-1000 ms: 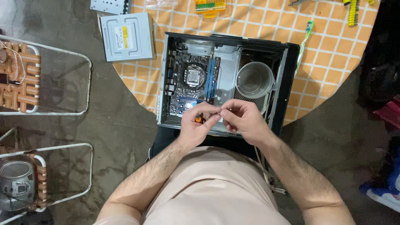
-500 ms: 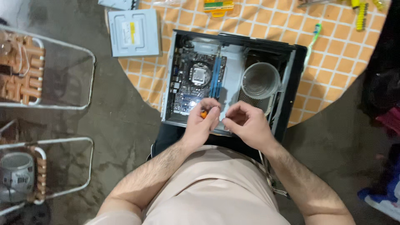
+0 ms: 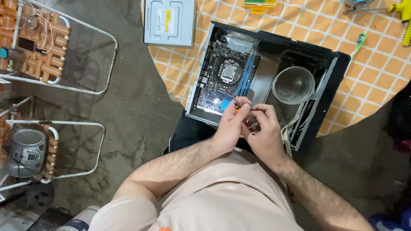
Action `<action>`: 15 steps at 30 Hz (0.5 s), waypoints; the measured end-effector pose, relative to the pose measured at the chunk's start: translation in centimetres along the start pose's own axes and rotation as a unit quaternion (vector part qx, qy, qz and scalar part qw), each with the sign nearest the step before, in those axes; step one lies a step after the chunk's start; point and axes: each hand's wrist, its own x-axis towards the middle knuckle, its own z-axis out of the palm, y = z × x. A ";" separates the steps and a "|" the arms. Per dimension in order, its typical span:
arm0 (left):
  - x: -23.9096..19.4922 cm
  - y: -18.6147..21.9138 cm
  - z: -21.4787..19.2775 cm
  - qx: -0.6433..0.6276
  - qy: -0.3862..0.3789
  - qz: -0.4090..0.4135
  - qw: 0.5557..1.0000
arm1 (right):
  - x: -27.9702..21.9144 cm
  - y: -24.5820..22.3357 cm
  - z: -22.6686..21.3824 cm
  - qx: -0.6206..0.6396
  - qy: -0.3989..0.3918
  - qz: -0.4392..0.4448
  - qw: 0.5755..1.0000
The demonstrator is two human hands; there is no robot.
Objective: The person secures a motherboard into a computer case using a screwdriver. They repeatedly pick up screws from a small container and fasten them into the motherboard mounting points.
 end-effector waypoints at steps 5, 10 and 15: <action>1.2 0.2 -1.9 0.055 -0.028 0.068 0.996 | -0.4 1.7 -0.8 0.024 -0.044 -0.010 0.999; 2.0 2.3 -3.7 0.078 -0.021 0.124 0.989 | 0.0 1.4 -5.2 0.075 -0.148 0.114 0.979; 2.0 1.6 -6.2 0.087 0.003 0.110 0.990 | -1.3 3.7 -7.4 0.163 -0.091 0.153 0.971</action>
